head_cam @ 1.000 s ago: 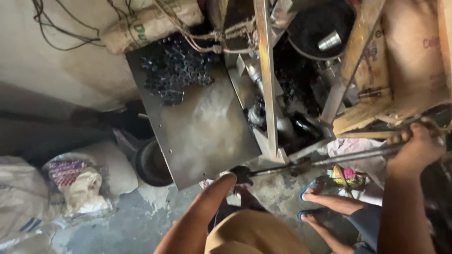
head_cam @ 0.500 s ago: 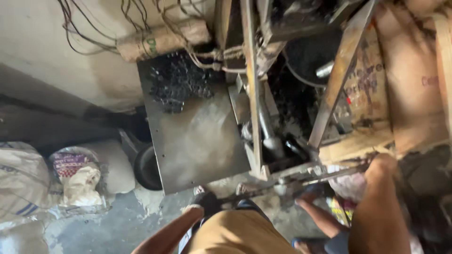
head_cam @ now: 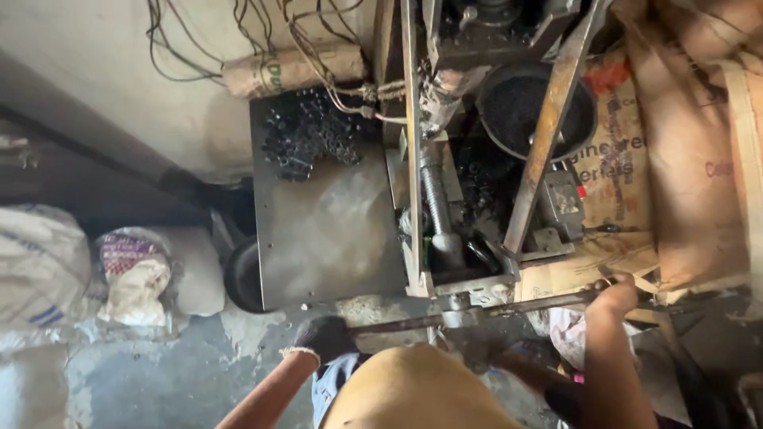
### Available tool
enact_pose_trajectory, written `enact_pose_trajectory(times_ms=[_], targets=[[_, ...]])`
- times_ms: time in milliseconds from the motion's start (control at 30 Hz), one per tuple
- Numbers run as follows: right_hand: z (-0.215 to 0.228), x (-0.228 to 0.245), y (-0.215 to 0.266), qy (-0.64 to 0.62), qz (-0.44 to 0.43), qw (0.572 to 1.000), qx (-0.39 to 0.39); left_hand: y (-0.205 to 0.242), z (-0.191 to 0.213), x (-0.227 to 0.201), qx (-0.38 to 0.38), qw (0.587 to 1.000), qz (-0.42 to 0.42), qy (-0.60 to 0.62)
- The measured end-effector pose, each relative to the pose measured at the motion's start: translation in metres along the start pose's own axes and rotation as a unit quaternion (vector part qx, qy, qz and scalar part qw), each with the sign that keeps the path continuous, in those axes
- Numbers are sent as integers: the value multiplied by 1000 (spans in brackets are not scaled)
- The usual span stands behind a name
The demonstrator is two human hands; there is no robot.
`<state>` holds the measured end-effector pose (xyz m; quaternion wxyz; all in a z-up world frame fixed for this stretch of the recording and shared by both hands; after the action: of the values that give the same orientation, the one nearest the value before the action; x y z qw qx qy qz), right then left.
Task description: The person operates a manual press machine in a workshop. They place small metal pieces into a mold, pull a lever to activate the press, and then remove the formed parts, repeating the cycle.
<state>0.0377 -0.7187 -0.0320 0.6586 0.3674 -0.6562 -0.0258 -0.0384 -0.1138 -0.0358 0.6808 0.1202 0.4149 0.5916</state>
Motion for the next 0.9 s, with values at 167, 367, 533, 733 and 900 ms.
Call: enact_pose_trajectory(times_ms=[167, 367, 533, 733, 900], targets=[[18, -17, 0, 38, 104, 992, 58, -13, -16, -60, -132, 988, -81, -15], [32, 38, 6, 294, 357, 871, 167, -34, -44, -102, -249, 963, -26, -98], [-54, 102, 11, 391, 460, 761, 238, -40, -50, -99, -219, 967, 27, -124], [-138, 84, 16, 474, 678, 487, 279, -48, -55, -94, -189, 972, 50, -128], [-164, 76, -8, 554, 593, 541, 218, -55, -60, -89, -178, 972, 73, -131]])
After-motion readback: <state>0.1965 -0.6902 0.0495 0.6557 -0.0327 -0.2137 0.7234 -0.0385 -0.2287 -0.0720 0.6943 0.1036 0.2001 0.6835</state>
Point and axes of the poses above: each hand's wrist, its own y-axis away from the middle knuckle, its own z-axis out of the back of the hand, x = y × z, the point moved 2 cm from there along -y, towards the middle knuckle, and after that the axes turned 2 degrees about -z, right-handed, at the moved point
